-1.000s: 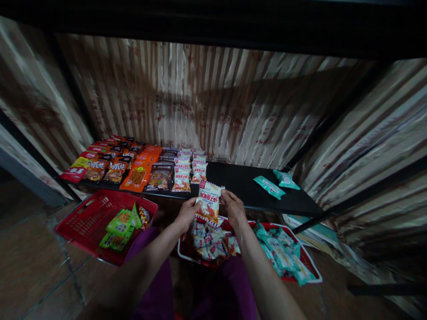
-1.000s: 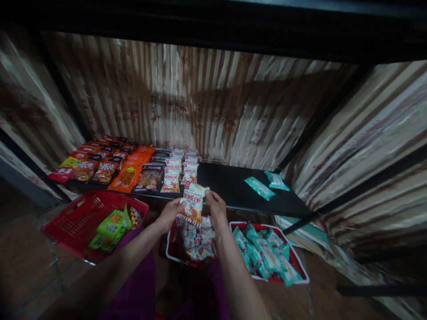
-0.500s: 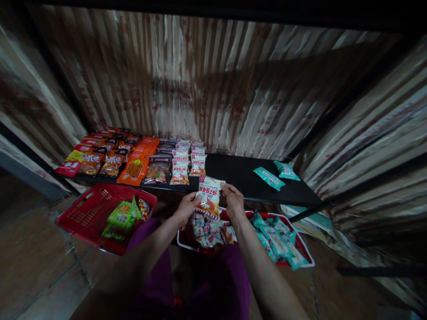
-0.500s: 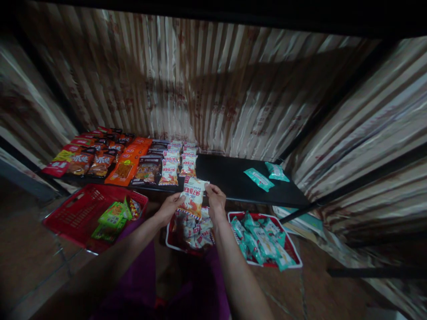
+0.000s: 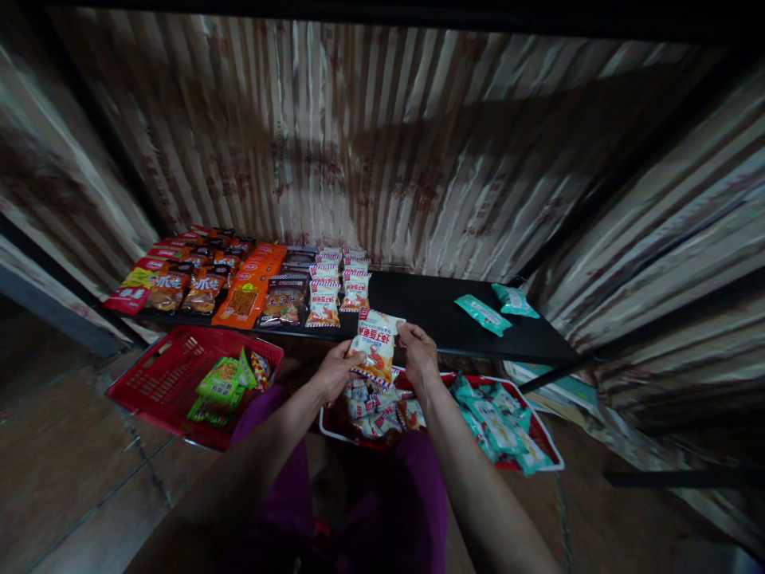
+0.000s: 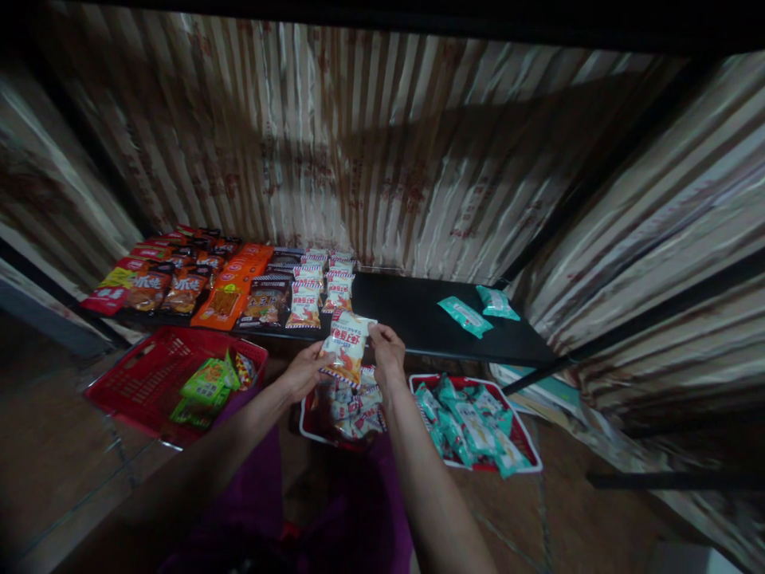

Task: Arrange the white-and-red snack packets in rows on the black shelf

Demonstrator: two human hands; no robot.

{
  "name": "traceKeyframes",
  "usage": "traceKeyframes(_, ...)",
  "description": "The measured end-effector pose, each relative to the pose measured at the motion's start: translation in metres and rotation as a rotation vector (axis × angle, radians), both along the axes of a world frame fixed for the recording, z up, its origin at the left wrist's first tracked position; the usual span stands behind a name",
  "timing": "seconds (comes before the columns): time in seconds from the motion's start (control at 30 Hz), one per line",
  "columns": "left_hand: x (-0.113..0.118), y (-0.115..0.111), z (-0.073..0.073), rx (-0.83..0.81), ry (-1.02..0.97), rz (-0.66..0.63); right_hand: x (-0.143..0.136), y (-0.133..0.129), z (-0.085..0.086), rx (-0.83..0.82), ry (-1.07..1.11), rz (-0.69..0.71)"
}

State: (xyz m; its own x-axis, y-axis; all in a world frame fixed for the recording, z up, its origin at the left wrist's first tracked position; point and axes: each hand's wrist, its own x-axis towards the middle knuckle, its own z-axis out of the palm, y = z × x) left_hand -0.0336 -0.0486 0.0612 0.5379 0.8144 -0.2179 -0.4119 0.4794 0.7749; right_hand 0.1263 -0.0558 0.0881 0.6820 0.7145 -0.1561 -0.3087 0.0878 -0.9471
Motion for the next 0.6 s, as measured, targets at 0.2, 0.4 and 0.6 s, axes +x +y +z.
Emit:
traceKeyframes(0.2, 0.002, 0.0, 0.0, -0.022, 0.057, 0.036, 0.002, -0.005, -0.002, 0.003, 0.026, 0.046)
traceKeyframes(0.4, 0.008, 0.004, 0.007, -0.039, 0.049, 0.177, -0.01, -0.018, -0.003, -0.015, 0.055, 0.184)
traceKeyframes(0.6, 0.01, 0.004, 0.013, -0.006, 0.04, 0.16, -0.022, -0.026, -0.006, -0.014, 0.08, 0.302)
